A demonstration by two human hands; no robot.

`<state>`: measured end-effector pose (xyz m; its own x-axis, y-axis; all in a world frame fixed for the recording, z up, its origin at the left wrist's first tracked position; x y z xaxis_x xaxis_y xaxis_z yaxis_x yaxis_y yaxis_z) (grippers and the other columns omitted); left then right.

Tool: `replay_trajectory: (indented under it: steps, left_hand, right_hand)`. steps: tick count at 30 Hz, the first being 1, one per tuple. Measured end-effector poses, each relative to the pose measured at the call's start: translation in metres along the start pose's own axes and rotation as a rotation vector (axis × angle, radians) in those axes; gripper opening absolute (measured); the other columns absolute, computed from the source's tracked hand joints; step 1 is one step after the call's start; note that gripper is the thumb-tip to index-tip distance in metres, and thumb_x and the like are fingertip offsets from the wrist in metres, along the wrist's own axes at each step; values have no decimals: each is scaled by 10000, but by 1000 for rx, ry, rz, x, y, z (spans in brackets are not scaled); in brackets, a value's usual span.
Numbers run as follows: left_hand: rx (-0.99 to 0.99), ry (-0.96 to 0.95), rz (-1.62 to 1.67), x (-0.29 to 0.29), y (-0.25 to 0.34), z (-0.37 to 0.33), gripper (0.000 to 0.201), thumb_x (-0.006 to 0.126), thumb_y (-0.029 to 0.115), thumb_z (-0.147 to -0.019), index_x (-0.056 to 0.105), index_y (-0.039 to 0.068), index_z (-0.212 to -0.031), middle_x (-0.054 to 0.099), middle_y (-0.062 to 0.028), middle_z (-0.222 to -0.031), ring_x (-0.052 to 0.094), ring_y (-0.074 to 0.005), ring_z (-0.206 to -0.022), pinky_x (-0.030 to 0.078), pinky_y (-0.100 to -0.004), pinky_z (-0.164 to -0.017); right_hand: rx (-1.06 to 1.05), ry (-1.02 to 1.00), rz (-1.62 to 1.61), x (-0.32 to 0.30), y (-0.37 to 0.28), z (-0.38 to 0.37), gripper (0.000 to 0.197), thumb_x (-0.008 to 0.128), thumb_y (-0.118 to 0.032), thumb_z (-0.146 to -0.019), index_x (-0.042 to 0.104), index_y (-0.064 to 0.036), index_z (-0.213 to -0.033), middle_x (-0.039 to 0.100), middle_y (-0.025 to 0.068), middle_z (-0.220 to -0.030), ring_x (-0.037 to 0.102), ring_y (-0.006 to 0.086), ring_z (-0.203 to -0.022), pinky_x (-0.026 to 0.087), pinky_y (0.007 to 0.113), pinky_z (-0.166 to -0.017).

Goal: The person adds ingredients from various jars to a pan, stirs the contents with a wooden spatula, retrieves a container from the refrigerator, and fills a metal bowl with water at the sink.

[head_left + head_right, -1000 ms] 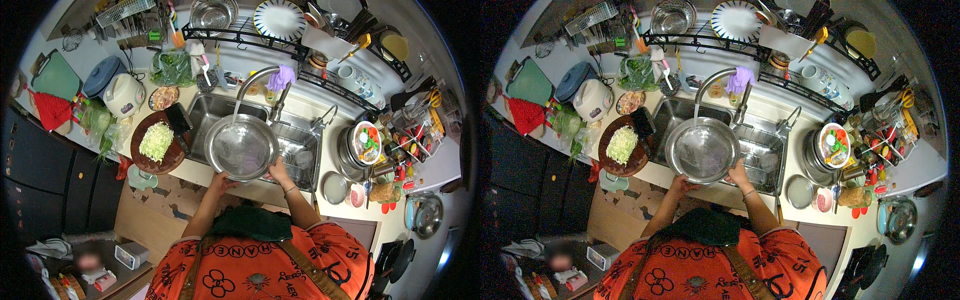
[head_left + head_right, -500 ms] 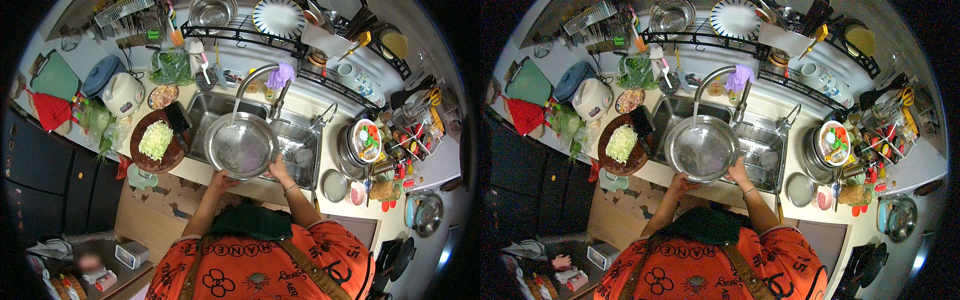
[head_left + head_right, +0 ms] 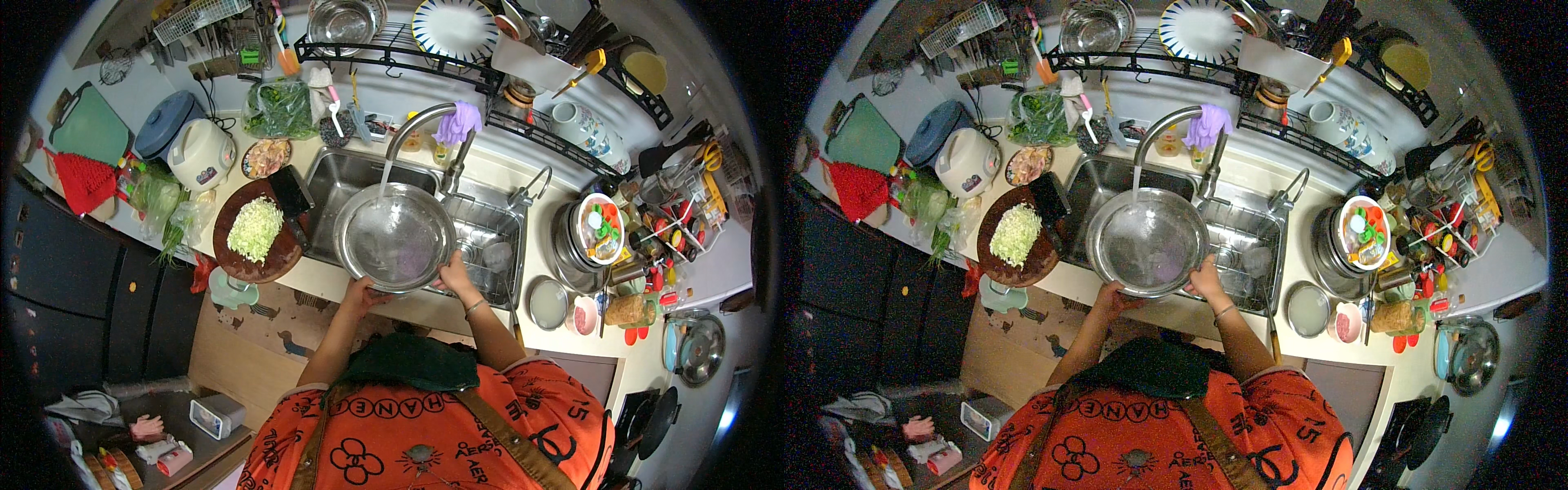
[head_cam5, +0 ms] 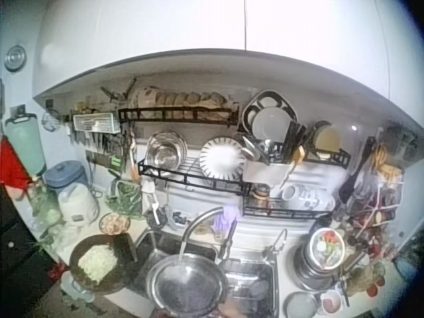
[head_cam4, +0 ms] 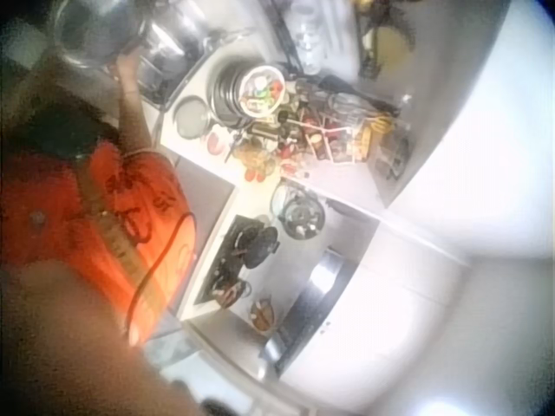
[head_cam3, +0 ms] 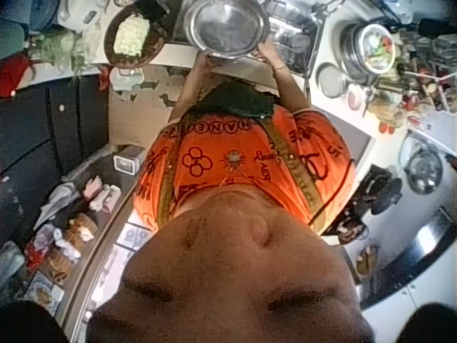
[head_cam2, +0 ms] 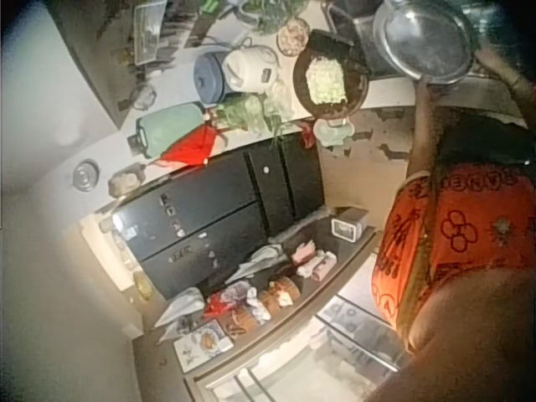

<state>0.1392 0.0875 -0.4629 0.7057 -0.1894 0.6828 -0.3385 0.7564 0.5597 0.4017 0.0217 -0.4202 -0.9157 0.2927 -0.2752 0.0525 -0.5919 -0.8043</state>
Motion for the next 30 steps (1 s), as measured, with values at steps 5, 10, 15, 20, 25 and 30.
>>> replay_trajectory:
  steps: [5,10,15,20,25,30]
  left_hand:
    - [3,-9,13,2,1,1,718,610,132,-785,295,21,-1421,524,-211,-1295,622,-380,-1081,575,-589,-845]
    - [61,67,-68,8,3,5,699,630,232,-758,387,-54,-1347,613,-256,-1145,687,-400,-893,616,-475,-709]
    - [-7,25,13,4,1,2,716,644,139,-783,319,27,-1411,558,-218,-1245,638,-374,-1053,582,-566,-855]
    - [24,34,-4,0,1,0,692,639,147,-798,328,25,-1404,568,-212,-1238,652,-370,-1032,593,-542,-853]
    - [4,33,-4,9,1,-1,657,612,131,-800,345,13,-1389,581,-213,-1216,657,-368,-1014,592,-548,-855]
    - [25,67,78,-3,-5,-4,656,584,98,-788,328,3,-1385,579,-232,-1189,650,-375,-1016,592,-557,-852]
  right_hand:
    - [5,4,5,0,0,-1,415,511,-48,-930,194,-9,-1194,604,254,-951,691,291,-587,568,360,-434]
    - [-32,-2,-19,-1,-5,3,394,508,-43,-925,206,-14,-1176,607,267,-934,691,296,-588,566,362,-432]
    - [-19,-7,-24,-1,-11,8,421,512,-47,-918,196,-8,-1195,605,278,-938,689,299,-580,569,367,-435]
    - [-2,-28,-23,0,-4,-1,537,520,-59,-913,150,6,-1296,606,272,-951,685,299,-586,564,375,-441]
    - [-120,58,211,-19,64,-75,511,586,-236,-933,366,0,-1329,624,148,-1043,643,253,-868,535,394,-693]
    - [119,-42,-504,-48,-29,-81,515,607,-292,-911,468,-56,-1347,590,89,-1196,523,226,-1003,442,363,-836]
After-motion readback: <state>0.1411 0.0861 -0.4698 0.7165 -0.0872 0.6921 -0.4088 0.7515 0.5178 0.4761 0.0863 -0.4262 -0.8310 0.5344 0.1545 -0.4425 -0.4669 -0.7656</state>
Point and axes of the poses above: each hand's wrist, its own z-axis away from the middle knuckle, its own x-axis out of the palm, y = z × x, the point moved 4 cm from there along -z, towards the middle knuckle
